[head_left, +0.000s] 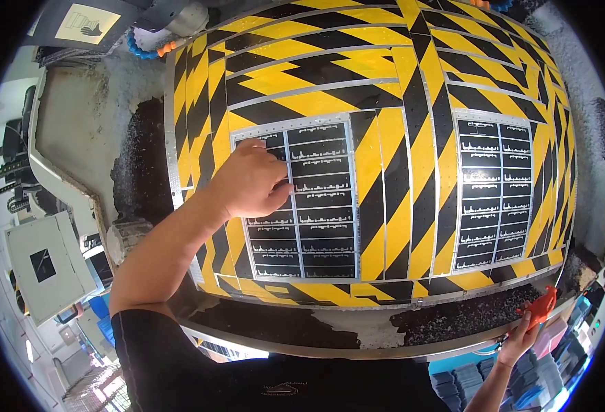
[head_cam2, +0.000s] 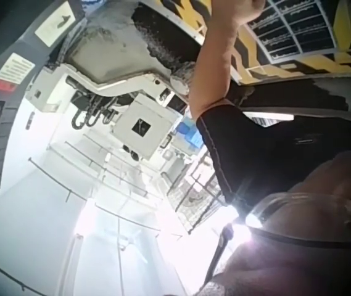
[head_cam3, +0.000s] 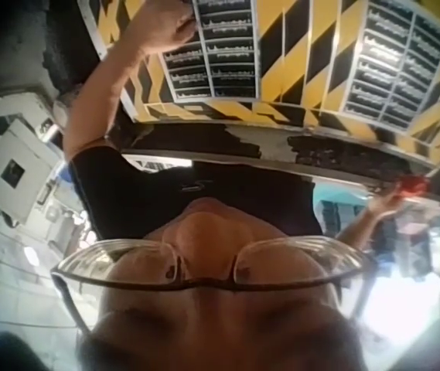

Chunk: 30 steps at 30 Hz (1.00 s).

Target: The person picks up a workpiece, places it onto the machine bed, and secures it with tape. They then spray the workpiece with a nozzle, press buttons on the control panel, and touch the surface before pressing more buttons.

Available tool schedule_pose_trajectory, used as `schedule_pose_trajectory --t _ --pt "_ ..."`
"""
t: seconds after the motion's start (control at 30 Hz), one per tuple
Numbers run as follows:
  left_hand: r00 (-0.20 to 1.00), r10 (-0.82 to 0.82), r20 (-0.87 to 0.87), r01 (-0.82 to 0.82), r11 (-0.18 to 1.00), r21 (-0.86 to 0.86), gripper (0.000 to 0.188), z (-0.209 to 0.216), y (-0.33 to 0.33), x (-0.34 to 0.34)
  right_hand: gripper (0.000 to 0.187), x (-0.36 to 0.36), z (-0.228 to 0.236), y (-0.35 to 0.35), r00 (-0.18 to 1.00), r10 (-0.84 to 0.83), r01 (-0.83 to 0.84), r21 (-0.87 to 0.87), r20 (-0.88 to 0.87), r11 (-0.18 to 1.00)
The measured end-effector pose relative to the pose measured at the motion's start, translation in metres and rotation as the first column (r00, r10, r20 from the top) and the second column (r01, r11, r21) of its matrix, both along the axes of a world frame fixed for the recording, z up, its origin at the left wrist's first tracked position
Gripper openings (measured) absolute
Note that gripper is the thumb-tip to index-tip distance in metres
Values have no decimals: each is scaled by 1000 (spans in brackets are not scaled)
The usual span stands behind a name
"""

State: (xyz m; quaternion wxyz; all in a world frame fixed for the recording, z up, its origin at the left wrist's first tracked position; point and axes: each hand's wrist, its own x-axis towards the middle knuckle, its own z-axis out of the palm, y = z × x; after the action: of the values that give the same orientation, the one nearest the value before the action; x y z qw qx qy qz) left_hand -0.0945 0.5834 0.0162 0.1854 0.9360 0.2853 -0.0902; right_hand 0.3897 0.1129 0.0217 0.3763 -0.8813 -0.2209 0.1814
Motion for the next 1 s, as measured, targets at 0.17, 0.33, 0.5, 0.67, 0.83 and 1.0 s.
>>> schedule_pose_trajectory --t 0.17,0.33,0.5,0.67,0.83,1.0 --pt "993 -12 116 14 1000 -16 28 0 9 -6 41 -1 0 1 1000 -6 6 -4 8 1000" --pt "727 673 -135 -685 702 -195 24 5 39 -12 39 -4 4 6 999 -31 31 -10 -19 999" --pt "643 686 -341 -766 578 -282 28 -8 54 -15 39 -1 -1 3 999 9 -10 15 38 1000" --pt "587 716 -379 -798 434 -418 25 -9 64 -16 41 -3 5 5 998 -36 35 -18 -46 999" --pt "555 727 -404 -807 354 -472 23 -2 67 -11 43 2 2 -2 998 -52 50 -50 -40 998" --pt "541 740 -400 -811 335 -479 21 -2 67 -11 42 8 -5 -9 999 -15 15 -10 -31 1000"
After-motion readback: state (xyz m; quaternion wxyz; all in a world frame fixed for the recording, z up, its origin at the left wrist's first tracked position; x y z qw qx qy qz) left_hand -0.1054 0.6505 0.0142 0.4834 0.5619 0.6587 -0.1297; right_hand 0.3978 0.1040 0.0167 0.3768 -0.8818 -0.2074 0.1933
